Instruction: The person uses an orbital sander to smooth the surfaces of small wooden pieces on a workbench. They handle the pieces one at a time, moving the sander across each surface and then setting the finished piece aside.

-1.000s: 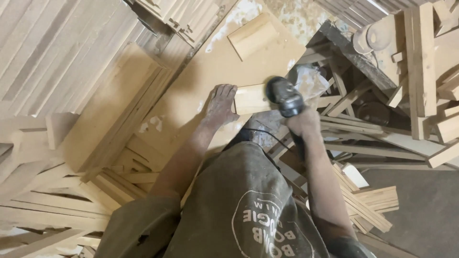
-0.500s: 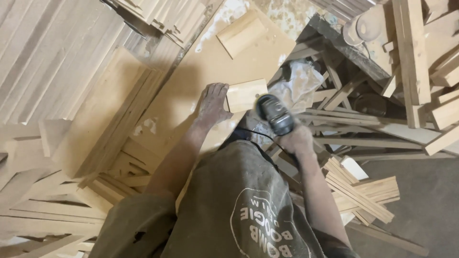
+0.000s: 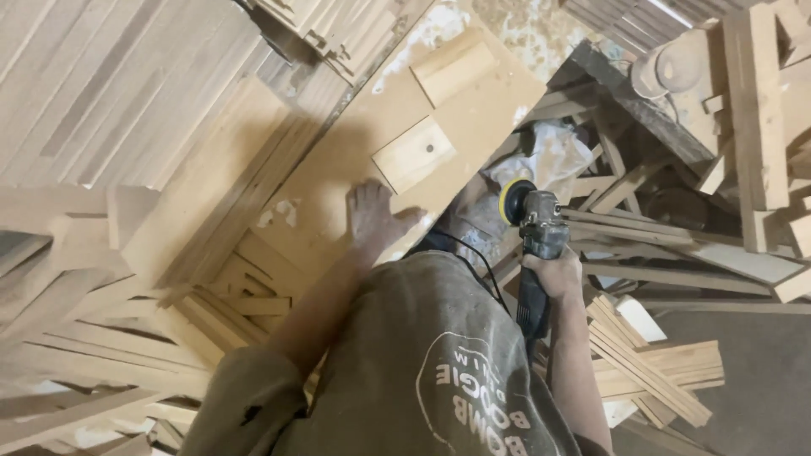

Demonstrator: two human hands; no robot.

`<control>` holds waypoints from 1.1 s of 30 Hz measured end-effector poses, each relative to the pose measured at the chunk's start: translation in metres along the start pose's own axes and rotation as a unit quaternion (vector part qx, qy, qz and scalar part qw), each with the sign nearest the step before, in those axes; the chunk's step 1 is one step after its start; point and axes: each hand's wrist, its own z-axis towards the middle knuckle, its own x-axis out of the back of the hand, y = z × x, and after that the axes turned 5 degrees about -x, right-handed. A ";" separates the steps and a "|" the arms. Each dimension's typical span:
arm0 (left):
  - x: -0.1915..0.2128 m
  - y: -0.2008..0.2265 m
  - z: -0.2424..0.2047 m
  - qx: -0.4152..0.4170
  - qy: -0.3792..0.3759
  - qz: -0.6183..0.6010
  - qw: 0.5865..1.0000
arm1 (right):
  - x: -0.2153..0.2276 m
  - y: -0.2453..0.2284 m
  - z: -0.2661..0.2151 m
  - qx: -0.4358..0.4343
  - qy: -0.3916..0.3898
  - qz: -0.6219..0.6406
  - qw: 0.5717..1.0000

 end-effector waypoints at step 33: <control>-0.001 0.011 0.087 -0.140 -0.393 0.092 0.904 | -0.005 -0.021 -0.026 0.061 -0.012 -0.056 0.997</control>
